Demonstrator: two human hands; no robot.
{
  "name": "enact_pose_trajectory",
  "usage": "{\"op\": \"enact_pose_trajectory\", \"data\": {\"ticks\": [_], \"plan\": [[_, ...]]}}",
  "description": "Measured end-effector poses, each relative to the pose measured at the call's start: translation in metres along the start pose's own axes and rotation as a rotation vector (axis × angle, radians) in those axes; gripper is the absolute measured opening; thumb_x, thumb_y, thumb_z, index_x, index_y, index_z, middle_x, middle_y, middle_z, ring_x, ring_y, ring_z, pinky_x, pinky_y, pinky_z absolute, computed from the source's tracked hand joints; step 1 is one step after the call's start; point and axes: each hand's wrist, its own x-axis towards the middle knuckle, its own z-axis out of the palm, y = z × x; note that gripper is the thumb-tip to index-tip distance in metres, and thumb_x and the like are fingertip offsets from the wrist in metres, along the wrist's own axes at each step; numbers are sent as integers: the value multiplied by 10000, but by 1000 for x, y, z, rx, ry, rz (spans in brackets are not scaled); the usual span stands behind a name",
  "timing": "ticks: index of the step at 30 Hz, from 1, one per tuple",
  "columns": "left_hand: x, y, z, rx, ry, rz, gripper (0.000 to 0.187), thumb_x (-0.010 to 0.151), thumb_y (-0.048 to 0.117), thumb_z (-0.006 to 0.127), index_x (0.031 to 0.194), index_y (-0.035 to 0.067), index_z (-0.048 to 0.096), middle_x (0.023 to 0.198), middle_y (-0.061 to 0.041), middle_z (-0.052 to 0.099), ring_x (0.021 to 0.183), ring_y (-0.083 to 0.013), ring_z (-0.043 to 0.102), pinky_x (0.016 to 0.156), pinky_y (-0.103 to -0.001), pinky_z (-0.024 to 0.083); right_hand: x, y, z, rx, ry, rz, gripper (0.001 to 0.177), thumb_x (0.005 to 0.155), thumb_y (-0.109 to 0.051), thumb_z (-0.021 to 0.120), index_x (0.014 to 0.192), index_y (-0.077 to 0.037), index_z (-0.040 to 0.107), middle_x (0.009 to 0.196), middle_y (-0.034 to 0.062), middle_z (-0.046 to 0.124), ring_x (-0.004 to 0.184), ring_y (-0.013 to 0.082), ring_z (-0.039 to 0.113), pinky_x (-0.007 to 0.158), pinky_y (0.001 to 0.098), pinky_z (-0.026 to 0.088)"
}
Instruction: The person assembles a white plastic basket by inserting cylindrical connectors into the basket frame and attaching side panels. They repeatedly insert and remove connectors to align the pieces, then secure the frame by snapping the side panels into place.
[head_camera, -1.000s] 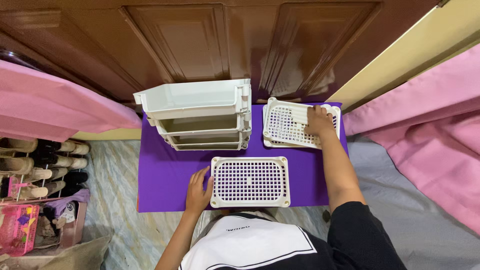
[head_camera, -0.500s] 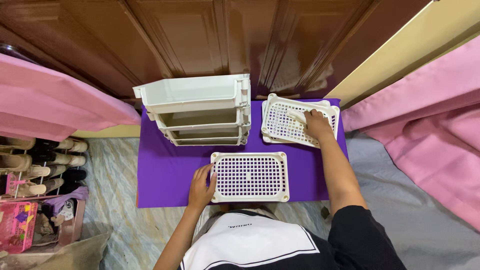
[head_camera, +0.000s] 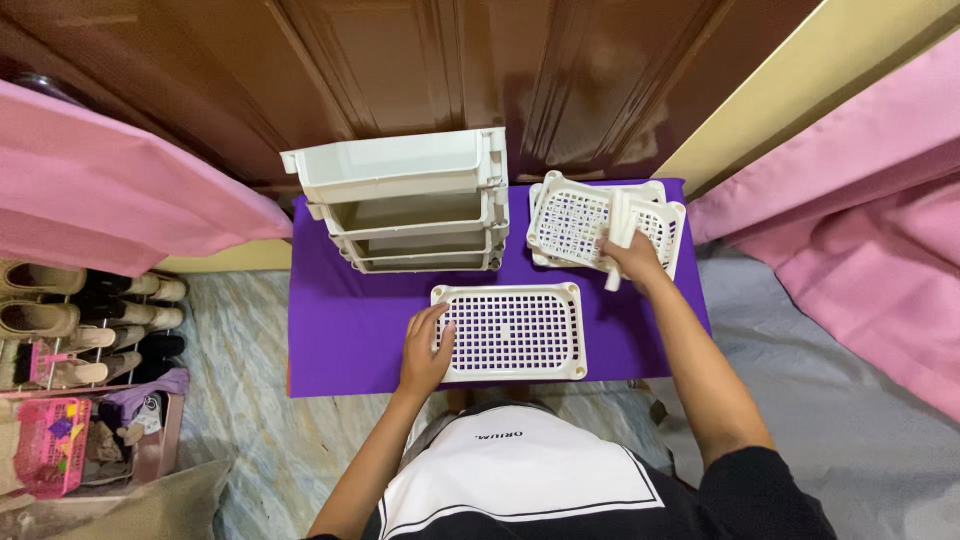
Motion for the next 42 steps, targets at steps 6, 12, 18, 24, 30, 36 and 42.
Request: {"op": "enact_pose_trajectory", "data": {"ticks": [6,12,18,24,30,36,42], "plan": [[24,16,23,-359,-70,-283,439,951,242,688,1306,-9,634,1294,-146,680,1204,-246,640,1003,-366,517,-103,-53,55,569,-472,191,512,886,-131,709,1337,42,540,1187,209,710,1078,262,730,853,365,628],[54,35,26,-788,-423,-608,569,935,325,728,1383,3,590,1272,-130,717,1187,-164,661,1002,-273,509,-183,-101,98,468,-670,210,523,906,-147,705,1368,15,523,1220,223,706,1070,279,708,781,388,620],[61,56,25,-875,-532,-624,447,864,226,817,1218,-19,698,1087,-105,765,973,-148,709,868,-266,549,-226,-118,117,529,-744,372,520,917,-192,689,1376,-21,513,1223,181,707,1087,272,731,808,409,638],[51,45,28,-821,-467,-636,302,853,156,826,1078,-26,739,969,-81,774,852,-132,720,783,-270,570,-232,-105,121,513,-656,346,434,917,-219,720,1271,10,614,1103,150,744,1014,249,736,845,357,626],[46,38,20,-861,-464,-644,268,869,159,806,1065,-13,742,968,-97,771,832,-148,729,766,-289,590,-232,-88,124,372,-509,352,381,944,-216,759,1226,26,675,1026,114,719,884,193,673,757,340,559],[48,25,5,-947,-477,-816,323,909,192,751,1162,12,663,1025,-105,760,901,-203,751,827,-389,650,-232,-91,119,472,-459,306,357,959,-204,653,1243,4,595,1142,156,716,966,232,701,846,376,612],[36,-8,19,-1410,-345,-1046,385,1028,312,565,1363,122,584,1146,-134,720,1052,-276,726,890,-482,604,-210,-79,111,707,-381,326,335,1042,-191,527,1277,48,514,1262,218,683,1168,293,689,940,383,602]]}}
